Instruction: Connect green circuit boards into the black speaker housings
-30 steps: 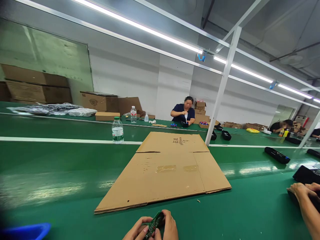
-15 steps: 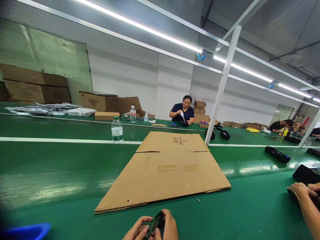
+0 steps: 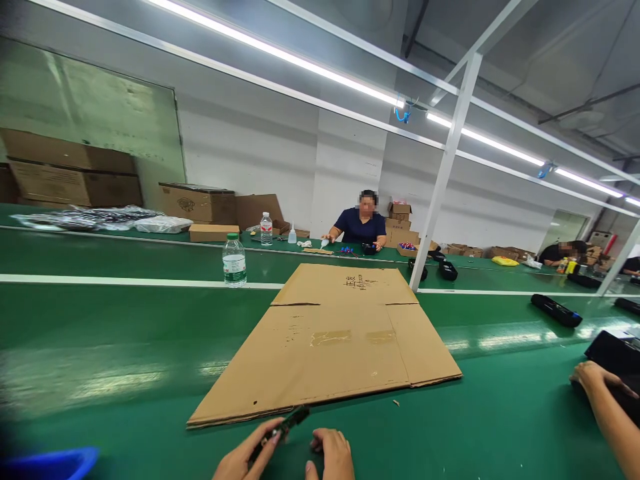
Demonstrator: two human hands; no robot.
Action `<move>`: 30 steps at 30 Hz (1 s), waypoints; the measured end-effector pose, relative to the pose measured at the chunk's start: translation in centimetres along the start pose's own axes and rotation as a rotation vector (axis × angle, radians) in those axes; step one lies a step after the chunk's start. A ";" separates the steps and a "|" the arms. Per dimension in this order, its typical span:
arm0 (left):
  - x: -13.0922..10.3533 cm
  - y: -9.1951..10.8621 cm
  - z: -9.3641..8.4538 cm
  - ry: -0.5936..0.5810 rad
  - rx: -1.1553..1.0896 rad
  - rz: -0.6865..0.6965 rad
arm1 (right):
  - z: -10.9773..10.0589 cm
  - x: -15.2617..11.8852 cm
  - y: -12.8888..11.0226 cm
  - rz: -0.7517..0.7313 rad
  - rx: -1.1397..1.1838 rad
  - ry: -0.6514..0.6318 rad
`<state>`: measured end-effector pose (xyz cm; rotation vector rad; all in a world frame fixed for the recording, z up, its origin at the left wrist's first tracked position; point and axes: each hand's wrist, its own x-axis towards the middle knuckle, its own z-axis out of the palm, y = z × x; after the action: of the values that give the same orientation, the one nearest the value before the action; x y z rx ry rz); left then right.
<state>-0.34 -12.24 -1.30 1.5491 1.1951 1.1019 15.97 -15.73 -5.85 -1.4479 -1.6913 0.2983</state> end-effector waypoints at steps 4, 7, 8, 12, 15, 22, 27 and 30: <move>1.5 0.0 -1.9 0.174 0.374 0.165 | -0.3 0.2 0.0 -0.012 -0.056 -0.054; 1.9 -0.2 -1.9 0.062 0.693 0.112 | -0.5 0.3 0.6 -0.043 -0.043 -0.107; 1.9 -0.2 -1.7 0.018 0.782 0.094 | -0.5 0.4 0.8 -0.055 -0.035 -0.130; 1.5 0.3 -1.2 -0.065 1.033 0.095 | -0.4 0.3 1.1 -0.070 -0.026 -0.143; 1.4 0.7 -1.1 -0.073 1.149 0.111 | -0.4 0.3 0.8 -0.050 -0.044 -0.076; 1.4 1.4 -1.2 -0.107 1.228 0.086 | -0.4 0.3 0.3 -0.070 -0.045 -0.082; 1.2 1.9 -0.9 -0.107 1.231 0.063 | -0.4 0.2 -0.2 -0.020 -0.055 -0.044; 1.2 2.0 -0.7 -0.120 1.208 0.048 | -0.9 0.3 -0.1 -0.019 -0.030 -0.089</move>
<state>-0.42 -11.36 0.90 2.4579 1.8814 0.2040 16.57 -15.74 -5.13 -1.4588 -1.7867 0.3333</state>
